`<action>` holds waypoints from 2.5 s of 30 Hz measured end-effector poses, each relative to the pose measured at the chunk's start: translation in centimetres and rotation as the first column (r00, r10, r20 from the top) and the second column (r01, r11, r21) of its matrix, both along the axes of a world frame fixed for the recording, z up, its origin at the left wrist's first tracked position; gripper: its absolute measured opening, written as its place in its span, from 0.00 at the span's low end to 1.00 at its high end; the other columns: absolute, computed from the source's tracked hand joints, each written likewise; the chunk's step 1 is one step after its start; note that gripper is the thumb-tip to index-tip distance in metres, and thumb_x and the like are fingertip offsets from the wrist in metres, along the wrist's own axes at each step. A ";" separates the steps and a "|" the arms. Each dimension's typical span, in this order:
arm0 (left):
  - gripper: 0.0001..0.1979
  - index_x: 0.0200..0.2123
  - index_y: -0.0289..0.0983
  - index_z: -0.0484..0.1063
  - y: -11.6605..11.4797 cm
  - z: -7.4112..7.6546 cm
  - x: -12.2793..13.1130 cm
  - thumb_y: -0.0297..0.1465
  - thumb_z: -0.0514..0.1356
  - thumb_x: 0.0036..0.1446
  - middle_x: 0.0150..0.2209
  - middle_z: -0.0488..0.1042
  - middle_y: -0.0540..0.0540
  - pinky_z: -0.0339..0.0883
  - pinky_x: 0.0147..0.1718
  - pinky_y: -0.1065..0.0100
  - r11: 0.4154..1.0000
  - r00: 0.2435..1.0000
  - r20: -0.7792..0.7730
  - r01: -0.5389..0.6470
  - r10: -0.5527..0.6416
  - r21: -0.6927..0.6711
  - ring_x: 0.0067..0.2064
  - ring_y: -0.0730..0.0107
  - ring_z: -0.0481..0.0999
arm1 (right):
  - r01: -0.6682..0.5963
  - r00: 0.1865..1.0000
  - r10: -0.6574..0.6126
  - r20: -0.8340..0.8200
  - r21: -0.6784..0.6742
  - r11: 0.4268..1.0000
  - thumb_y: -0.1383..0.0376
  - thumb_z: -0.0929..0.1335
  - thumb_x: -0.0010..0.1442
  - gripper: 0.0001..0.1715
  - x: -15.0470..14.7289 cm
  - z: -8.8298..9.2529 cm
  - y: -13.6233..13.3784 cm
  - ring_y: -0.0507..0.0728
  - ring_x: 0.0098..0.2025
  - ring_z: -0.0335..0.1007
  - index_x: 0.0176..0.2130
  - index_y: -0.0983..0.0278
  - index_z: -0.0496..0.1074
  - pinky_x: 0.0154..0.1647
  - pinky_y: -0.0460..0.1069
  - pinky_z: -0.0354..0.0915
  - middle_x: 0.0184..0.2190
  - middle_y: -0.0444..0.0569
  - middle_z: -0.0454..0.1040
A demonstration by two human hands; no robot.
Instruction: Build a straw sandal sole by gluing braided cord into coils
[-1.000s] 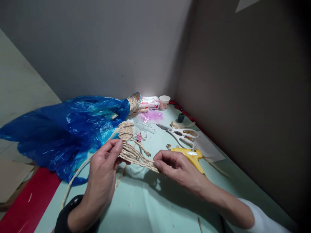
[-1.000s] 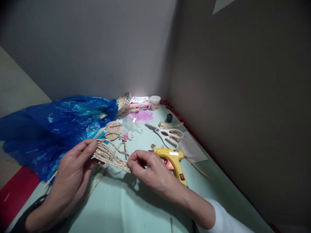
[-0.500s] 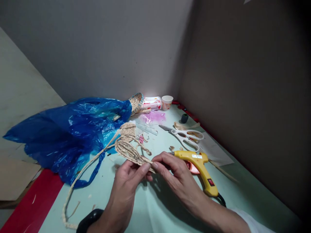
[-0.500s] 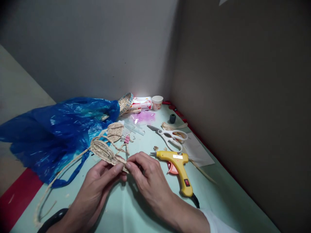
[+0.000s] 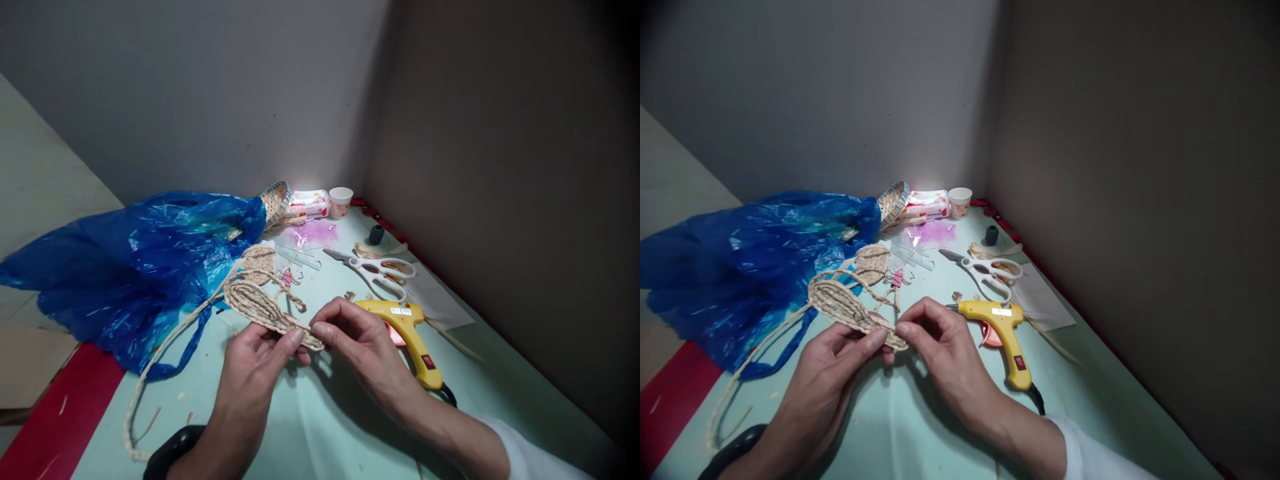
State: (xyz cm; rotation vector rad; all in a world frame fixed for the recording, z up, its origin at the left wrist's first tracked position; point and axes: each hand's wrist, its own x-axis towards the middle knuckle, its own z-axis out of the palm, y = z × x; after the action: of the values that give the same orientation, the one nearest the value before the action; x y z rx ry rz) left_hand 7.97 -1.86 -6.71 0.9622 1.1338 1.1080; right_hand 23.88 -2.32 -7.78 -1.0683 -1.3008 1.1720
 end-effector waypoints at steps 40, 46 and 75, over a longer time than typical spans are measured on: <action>0.09 0.36 0.37 0.73 0.3 -1.6 0.4 0.36 0.66 0.57 0.29 0.74 0.50 0.66 0.32 0.70 0.988 0.989 -0.070 0.134 -0.129 0.076 0.30 0.72 0.70 | 0.022 0.978 -0.080 -0.195 -0.283 0.959 0.57 0.78 0.49 0.16 -0.3 -1.5 -0.1 0.52 0.30 0.66 0.31 0.64 0.74 0.34 0.46 0.60 0.26 0.43 0.75; 0.08 0.35 0.37 0.73 0.7 -1.2 0.4 0.35 0.64 0.57 0.30 0.73 0.50 0.65 0.32 0.70 0.978 0.980 -0.060 0.193 -0.188 0.083 0.31 0.72 0.69 | -0.057 0.914 -0.072 -0.399 -0.302 0.952 0.58 0.78 0.51 0.15 -0.4 -1.7 -0.5 0.53 0.35 0.69 0.33 0.64 0.74 0.41 0.48 0.62 0.29 0.44 0.76; 0.10 0.35 0.38 0.72 1.6 -1.5 -0.5 0.39 0.61 0.62 0.30 0.69 0.51 0.65 0.31 0.71 0.990 0.993 0.039 0.112 -0.116 0.090 0.30 0.73 0.67 | 0.011 0.987 -0.047 -0.156 -0.223 0.975 0.53 0.77 0.53 0.18 -0.3 -3.0 0.8 0.52 0.31 0.65 0.33 0.63 0.74 0.34 0.47 0.60 0.27 0.42 0.72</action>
State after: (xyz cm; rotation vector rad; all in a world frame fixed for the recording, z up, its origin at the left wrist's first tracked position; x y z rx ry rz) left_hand 7.44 -0.22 -8.24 1.0528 0.9886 1.0888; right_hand 23.60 -1.56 -10.79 -1.1233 -1.0442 1.3754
